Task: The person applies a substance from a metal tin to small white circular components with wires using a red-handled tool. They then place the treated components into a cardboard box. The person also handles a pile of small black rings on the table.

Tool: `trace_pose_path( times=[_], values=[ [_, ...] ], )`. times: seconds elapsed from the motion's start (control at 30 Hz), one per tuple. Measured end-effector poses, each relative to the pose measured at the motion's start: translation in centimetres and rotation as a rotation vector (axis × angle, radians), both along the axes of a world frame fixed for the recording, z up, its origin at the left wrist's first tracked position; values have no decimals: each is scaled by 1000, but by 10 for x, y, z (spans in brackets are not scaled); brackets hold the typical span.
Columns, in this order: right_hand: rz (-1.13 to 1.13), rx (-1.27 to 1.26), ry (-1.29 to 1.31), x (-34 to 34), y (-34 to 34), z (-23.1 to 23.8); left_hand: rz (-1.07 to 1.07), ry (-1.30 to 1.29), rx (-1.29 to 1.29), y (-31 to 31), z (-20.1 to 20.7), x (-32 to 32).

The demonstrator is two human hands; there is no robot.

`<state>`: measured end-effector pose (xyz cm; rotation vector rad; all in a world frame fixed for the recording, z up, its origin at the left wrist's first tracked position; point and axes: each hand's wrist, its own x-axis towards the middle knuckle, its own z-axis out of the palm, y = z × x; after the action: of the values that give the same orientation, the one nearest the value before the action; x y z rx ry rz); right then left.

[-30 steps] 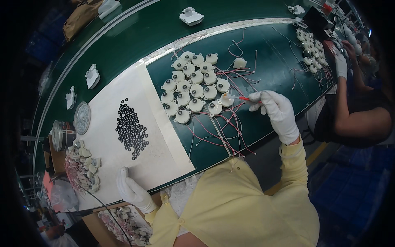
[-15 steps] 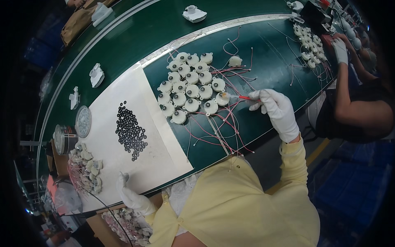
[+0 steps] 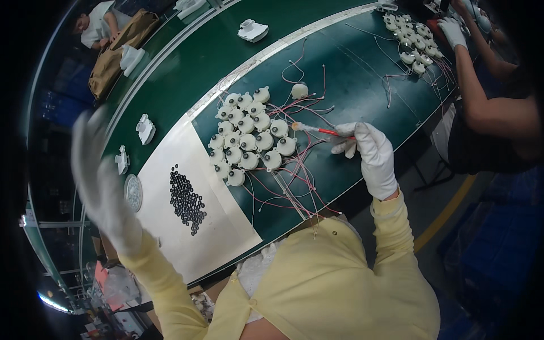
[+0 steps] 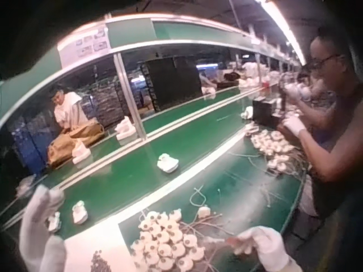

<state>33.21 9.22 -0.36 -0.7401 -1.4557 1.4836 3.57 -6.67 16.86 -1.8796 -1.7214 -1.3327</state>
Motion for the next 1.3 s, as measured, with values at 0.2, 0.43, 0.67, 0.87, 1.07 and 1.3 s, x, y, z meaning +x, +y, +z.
trace_pose_path(
  times=[0.2,0.43,0.67,0.87,1.07,1.3],
  values=[
    [-19,-54,162,-3,-2,-7,-312,489,-535,156,-52,5],
    [14,-49,64,0,-4,0,-249,610,-1251,234,-86,44],
    [35,-34,103,5,1,-3,-471,-81,-1186,250,-81,28],
    [92,-20,136,3,0,1,-510,-835,-511,220,-40,-69],
    [102,-6,158,4,5,2,-843,-1477,-92,99,57,-148],
    [50,22,182,2,3,-7,-702,-1387,285,-69,39,-117]
  ],
)
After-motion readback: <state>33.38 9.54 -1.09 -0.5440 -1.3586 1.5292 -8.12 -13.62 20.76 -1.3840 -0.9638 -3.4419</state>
